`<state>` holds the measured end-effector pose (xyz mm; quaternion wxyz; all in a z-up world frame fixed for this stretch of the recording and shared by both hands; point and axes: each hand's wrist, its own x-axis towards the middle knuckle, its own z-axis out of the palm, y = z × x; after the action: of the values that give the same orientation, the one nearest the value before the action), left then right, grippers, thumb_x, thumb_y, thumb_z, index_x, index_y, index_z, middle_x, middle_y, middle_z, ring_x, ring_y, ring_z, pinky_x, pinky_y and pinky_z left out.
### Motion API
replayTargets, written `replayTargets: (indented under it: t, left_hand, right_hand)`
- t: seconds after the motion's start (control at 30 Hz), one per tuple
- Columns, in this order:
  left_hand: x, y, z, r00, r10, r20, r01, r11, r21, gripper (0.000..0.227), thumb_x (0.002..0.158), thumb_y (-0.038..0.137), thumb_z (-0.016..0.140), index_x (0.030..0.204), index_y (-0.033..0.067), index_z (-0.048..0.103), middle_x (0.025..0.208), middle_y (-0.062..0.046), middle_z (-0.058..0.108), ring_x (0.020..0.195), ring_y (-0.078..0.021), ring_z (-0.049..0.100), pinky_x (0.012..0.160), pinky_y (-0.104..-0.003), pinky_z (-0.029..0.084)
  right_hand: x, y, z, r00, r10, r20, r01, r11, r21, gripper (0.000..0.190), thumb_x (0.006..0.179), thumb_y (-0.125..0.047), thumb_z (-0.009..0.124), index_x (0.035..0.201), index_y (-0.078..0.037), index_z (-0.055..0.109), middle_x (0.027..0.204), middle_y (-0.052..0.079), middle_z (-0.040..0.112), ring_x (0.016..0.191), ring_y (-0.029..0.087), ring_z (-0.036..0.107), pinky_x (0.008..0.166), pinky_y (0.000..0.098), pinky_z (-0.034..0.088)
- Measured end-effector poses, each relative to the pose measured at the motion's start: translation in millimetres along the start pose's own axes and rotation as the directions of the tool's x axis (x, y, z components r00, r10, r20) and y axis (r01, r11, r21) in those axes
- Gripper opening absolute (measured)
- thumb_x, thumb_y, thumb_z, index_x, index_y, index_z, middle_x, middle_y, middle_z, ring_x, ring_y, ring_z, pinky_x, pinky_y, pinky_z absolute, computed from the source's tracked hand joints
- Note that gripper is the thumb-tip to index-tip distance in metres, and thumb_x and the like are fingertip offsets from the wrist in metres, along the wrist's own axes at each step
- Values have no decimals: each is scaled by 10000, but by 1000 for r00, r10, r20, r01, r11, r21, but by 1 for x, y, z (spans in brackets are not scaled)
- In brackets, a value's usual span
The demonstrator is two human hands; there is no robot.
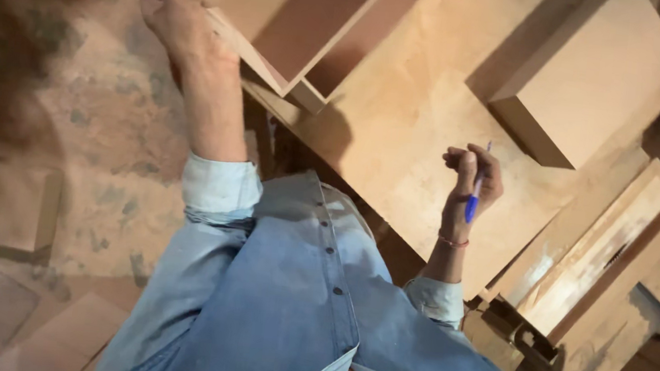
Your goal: The person repeatedly picks up small wooden boxes, writes on their surfaces with a blue pen, and places them back on the workbench. The process is repeated for multiple boxes in a consistent sequence.
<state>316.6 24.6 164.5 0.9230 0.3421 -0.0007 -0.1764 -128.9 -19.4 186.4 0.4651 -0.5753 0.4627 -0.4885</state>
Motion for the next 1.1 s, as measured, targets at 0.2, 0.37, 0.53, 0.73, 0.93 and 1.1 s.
replayTargets:
  t: [0.2,0.37,0.53,0.73,0.93,1.1]
  left_hand:
    - [-14,-37,44,990,-39,-132,62,983,175,676,735,-243,450,1345,41,510,985,-81,633,731,-189,665,623,-321,605]
    - [-12,-51,42,995,16,-94,12,956,295,329,922,-132,465,1240,-70,523,812,-80,597,565,-180,570,503,-340,531]
    - [-14,-52,37,998,67,-2,-64,961,268,305,977,-69,478,1272,-68,552,996,-160,639,745,-254,657,656,-432,632]
    - [2,-58,20,995,-8,-100,38,955,295,312,997,78,556,1280,-49,523,1264,-270,651,1019,-383,773,866,-501,663]
    - [33,-71,-20,992,38,118,-60,980,190,418,956,48,647,1318,-90,489,1253,-278,623,1030,-395,726,908,-559,675]
    - [11,-44,-13,993,-45,113,1,931,364,503,1001,87,703,1413,-123,504,1309,-274,613,1166,-377,685,1016,-526,576]
  right_hand:
    - [-25,6,-29,995,34,-91,-40,998,-56,197,1072,-114,614,1166,59,617,964,161,734,857,195,704,808,318,584]
    - [-40,23,-74,979,100,-176,-111,992,-52,191,1055,-115,617,1152,50,614,953,143,735,841,183,711,786,310,595]
    - [-42,32,-118,966,123,-226,-141,988,-66,181,1053,-111,626,1141,47,624,943,136,734,834,181,718,777,305,595]
    - [-30,37,-143,976,45,-215,-68,992,-103,204,1057,-133,640,1140,53,627,962,134,740,850,181,719,780,303,593]
    - [-19,47,-167,974,-20,-226,-23,982,-188,235,1058,-146,655,1150,69,626,935,126,733,852,161,710,794,287,586]
    - [-6,80,-208,967,-59,-249,-65,883,-465,275,1060,-176,696,1186,63,647,936,162,718,873,184,653,801,284,535]
